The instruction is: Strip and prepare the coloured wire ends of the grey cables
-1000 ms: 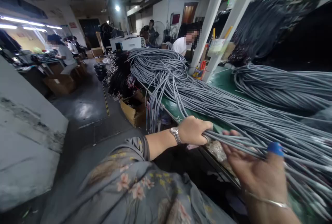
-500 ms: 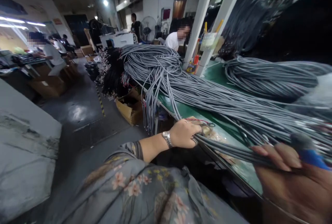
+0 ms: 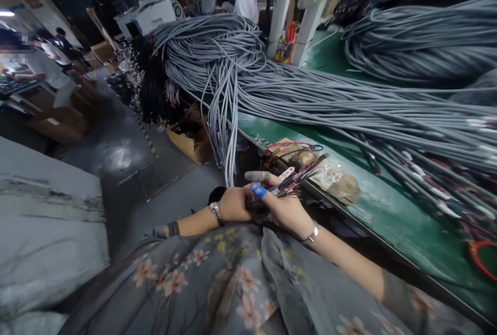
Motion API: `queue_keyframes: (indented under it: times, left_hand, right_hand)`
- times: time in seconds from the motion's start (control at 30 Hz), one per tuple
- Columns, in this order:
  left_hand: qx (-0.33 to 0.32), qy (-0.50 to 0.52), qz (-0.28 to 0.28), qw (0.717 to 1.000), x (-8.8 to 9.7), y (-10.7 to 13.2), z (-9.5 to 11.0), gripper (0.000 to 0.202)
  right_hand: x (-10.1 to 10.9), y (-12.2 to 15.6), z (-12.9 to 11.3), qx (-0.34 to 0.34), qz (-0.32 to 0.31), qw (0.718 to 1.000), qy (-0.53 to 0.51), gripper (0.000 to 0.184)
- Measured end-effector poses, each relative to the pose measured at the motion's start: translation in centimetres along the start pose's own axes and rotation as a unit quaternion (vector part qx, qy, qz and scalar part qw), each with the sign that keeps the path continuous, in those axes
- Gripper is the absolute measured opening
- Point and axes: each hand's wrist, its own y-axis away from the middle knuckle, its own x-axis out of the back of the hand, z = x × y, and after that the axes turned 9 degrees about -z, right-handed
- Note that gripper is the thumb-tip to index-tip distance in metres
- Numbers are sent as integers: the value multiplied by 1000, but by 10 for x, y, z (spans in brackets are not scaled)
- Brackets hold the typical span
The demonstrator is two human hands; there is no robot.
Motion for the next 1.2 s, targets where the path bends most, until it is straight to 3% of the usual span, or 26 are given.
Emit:
queue_keyframes:
  times: [0.1, 0.23, 0.33, 0.43, 0.53, 0.67, 0.77, 0.9, 1.07, 1.2]
  left_hand:
    - [42, -6, -63, 997, 10, 4, -16, 38]
    - [-54, 100, -182, 977, 21, -11, -15, 22]
    - [-100, 203, -247, 942, 17, -29, -7, 13]
    - [-65, 256, -266, 927, 7, -40, -4, 12]
    - [-47, 309, -265, 912, -2, -39, -8, 25]
    - [26, 420, -166, 892, -7, -25, -20, 55]
    - [50, 438, -117, 890, -6, -14, -28, 66]
    - [61, 403, -151, 900, -5, -7, -32, 64]
    - [58, 399, -217, 889, -4, -13, -34, 62]
    - [-2, 428, -181, 885, -5, -19, -36, 61]
  right_hand:
    - [-5, -9, 21, -16, -13, 1000, -4, 48]
    - [-2, -10, 30, -17, -49, 999, -4, 50]
    - [3, -10, 28, -9, -47, 999, 20, 50]
    - [7, -10, 28, -21, -41, 998, 43, 52]
    - [11, -6, 32, -14, -20, 998, 65, 54]
    - [16, 2, 38, 4, -18, 989, 148, 44]
    - [16, 4, 45, 16, -20, 981, 195, 36]
    - [13, 0, 55, 20, 14, 974, 223, 30]
    - [12, -1, 56, 14, 14, 980, 199, 33]
    - [18, 7, 52, 18, 21, 981, 191, 36]
